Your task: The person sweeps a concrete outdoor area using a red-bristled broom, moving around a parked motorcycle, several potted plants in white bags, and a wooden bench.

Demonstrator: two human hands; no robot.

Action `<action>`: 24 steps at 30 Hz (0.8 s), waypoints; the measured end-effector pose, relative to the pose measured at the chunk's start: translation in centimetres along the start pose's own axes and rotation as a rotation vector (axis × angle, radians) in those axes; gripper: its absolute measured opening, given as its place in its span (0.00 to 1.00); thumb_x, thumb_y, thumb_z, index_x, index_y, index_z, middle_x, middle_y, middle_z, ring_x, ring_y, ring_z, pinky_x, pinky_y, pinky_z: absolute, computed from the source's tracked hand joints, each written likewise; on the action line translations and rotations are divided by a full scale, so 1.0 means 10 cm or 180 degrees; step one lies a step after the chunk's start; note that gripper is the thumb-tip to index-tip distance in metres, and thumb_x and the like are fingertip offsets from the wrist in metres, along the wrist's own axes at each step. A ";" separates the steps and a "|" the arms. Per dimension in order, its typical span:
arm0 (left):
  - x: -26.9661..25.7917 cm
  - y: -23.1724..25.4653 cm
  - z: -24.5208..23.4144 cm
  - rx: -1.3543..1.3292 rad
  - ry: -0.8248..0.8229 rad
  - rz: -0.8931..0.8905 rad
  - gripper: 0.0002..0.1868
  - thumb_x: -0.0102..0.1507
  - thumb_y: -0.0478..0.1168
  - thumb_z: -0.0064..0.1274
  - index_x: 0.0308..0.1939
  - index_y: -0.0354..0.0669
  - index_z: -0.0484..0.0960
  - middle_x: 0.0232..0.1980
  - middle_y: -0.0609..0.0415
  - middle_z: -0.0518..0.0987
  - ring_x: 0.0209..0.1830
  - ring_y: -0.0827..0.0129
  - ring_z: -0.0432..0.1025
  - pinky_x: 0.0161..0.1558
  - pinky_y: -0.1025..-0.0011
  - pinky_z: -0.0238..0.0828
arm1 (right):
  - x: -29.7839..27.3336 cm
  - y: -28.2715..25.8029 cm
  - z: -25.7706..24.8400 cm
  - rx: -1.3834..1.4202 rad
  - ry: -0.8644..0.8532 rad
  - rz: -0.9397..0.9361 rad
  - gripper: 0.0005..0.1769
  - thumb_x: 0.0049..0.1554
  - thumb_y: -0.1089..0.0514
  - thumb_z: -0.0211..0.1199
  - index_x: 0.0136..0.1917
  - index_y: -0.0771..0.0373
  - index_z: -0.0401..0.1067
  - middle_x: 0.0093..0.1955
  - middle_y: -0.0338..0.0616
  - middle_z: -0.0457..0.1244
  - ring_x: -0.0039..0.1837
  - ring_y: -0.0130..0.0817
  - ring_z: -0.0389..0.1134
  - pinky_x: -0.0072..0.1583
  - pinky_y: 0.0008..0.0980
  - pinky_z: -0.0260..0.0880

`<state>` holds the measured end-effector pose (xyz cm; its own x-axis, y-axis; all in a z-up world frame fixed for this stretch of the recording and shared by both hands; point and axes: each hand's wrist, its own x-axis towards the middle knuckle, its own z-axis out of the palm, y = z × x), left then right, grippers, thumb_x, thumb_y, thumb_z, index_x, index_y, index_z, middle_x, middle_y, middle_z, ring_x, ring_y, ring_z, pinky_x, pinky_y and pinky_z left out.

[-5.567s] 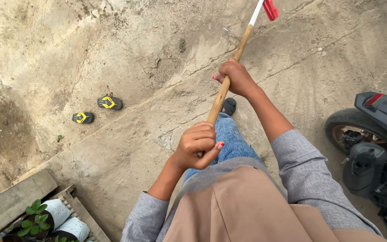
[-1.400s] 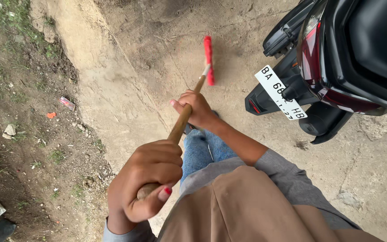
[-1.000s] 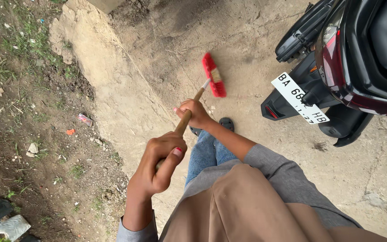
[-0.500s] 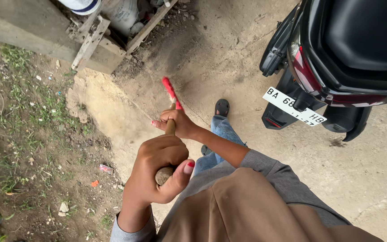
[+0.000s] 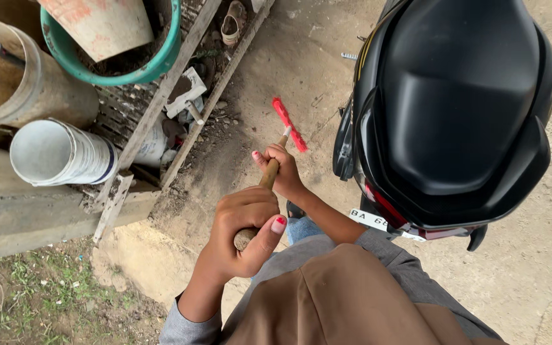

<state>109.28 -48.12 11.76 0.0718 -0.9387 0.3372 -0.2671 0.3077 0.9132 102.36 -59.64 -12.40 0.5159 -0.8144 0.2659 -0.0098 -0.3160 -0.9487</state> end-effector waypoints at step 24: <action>3.46 -1.91 -1.84 -0.0497 -0.1809 0.0504 0.18 0.60 0.40 0.59 0.21 0.41 0.67 0.24 0.52 0.67 0.26 0.58 0.64 0.35 0.62 0.60 | 3.52 1.06 0.13 -0.0575 0.1046 0.0291 0.24 0.63 0.57 0.65 0.32 0.67 0.56 0.32 0.46 0.51 0.37 0.37 0.51 0.41 0.37 0.56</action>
<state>134.53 -83.66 10.19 -0.4930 -0.8025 0.3362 -0.0854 0.4292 0.8992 121.50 -91.05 -13.31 0.2040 -0.9465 0.2502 -0.2091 -0.2918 -0.9334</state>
